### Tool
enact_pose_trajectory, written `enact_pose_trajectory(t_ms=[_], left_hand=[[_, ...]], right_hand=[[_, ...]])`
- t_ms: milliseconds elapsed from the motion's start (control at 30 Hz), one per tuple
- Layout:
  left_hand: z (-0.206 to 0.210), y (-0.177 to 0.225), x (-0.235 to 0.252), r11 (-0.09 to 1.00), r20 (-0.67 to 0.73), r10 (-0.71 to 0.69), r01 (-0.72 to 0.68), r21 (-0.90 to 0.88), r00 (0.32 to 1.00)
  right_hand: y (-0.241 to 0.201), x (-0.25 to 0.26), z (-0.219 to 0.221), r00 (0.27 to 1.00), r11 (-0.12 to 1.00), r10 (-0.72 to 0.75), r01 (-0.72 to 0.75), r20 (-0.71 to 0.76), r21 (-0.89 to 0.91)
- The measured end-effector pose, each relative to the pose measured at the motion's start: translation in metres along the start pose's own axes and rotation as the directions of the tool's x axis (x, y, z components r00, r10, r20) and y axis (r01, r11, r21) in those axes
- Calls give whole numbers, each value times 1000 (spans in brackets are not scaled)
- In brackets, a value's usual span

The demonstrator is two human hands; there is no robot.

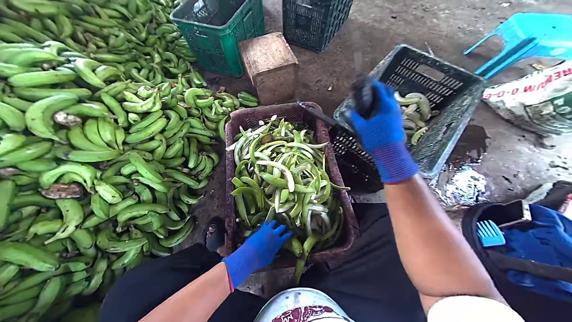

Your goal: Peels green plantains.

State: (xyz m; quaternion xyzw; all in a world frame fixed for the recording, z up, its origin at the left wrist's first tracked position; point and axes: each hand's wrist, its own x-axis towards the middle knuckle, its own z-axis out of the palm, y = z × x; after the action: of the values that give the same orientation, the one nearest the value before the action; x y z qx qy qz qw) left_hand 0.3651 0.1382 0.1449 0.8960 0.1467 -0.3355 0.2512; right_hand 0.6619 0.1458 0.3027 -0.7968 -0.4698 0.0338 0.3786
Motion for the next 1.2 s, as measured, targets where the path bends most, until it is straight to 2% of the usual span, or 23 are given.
enact_pose_trajectory(t_ms=[100,167,233,267,300,367,400,433,500,600,667,733,800,833,867,900,933,967,1000,1033,1067,1133,1200], left_hand=[[-3,-5,1,1000,-37,-7,6,-14,999],[-12,-5,-12,993,-59,-47,40,-113,997],[-29,-5,-36,946,-205,-125,55,-318,971],[-40,-7,-49,907,-331,-188,34,-420,925],[-51,-11,-61,870,-481,-255,-18,-493,839],[-72,-25,-77,774,-698,-432,-163,-612,570],[-84,-33,-82,686,-715,-538,-262,-679,446],[-93,-42,-85,575,-691,-631,-386,-721,352],[-105,-57,-84,340,-593,-770,-634,-695,236],[-115,-49,-80,192,-526,-835,-809,-556,163],[-116,-41,-75,223,-523,-845,-813,-538,114],[-116,-39,-72,354,-543,-839,-725,-590,32],[-119,-36,-76,489,-577,-816,-575,-657,-35],[-120,-34,-78,546,-599,-798,-499,-673,-66],[-120,-32,-79,584,-620,-780,-458,-671,-86],[-118,-30,-79,596,-632,-769,-460,-658,-92],[-116,-29,-80,593,-643,-760,-499,-632,-90],[-114,-30,-81,582,-661,-746,-558,-592,-77],[-113,-33,-83,543,-683,-729,-641,-543,-39],[-113,-38,-85,486,-701,-713,-710,-509,15],[-115,-41,-88,425,-704,-706,-749,-508,77],[-111,-51,-93,324,-686,-705,-778,-539,182],[-105,-62,-97,267,-694,-685,-809,-523,222]], right_hand=[[-12,-15,16,979,987,-162,162,126,6],[-15,-20,21,954,976,-219,215,203,43],[-19,-25,18,935,973,-230,209,272,102],[-23,-30,13,926,971,-224,185,304,153],[-27,-34,9,913,965,-223,158,340,208],[-28,-43,10,882,938,-263,138,392,318],[-29,-46,14,852,921,-296,135,431,366],[-32,-50,19,817,903,-333,132,471,410],[-43,-57,30,737,898,-360,107,572,426],[-53,-60,52,641,949,-247,7,727,317],[-54,-58,65,634,966,-166,-50,755,254],[-55,-58,70,693,957,-160,-67,702,284],[-55,-68,72,825,885,-268,7,498,465],[-57,-73,72,865,836,-329,79,379,543],[-57,-76,70,872,818,-365,132,327,560],[-58,-76,69,849,864,-351,131,395,487],[-59,-73,67,768,943,-260,70,586,327],[-60,-65,72,621,991,-115,22,775,129],[-61,-58,80,489,1000,7,7,872,-13],[-59,-56,86,449,999,39,6,893,-46],[-56,-56,86,482,1000,2,5,876,-6],[-48,-56,79,607,981,-189,90,772,170],[-35,-59,80,671,890,-455,324,586,319]])
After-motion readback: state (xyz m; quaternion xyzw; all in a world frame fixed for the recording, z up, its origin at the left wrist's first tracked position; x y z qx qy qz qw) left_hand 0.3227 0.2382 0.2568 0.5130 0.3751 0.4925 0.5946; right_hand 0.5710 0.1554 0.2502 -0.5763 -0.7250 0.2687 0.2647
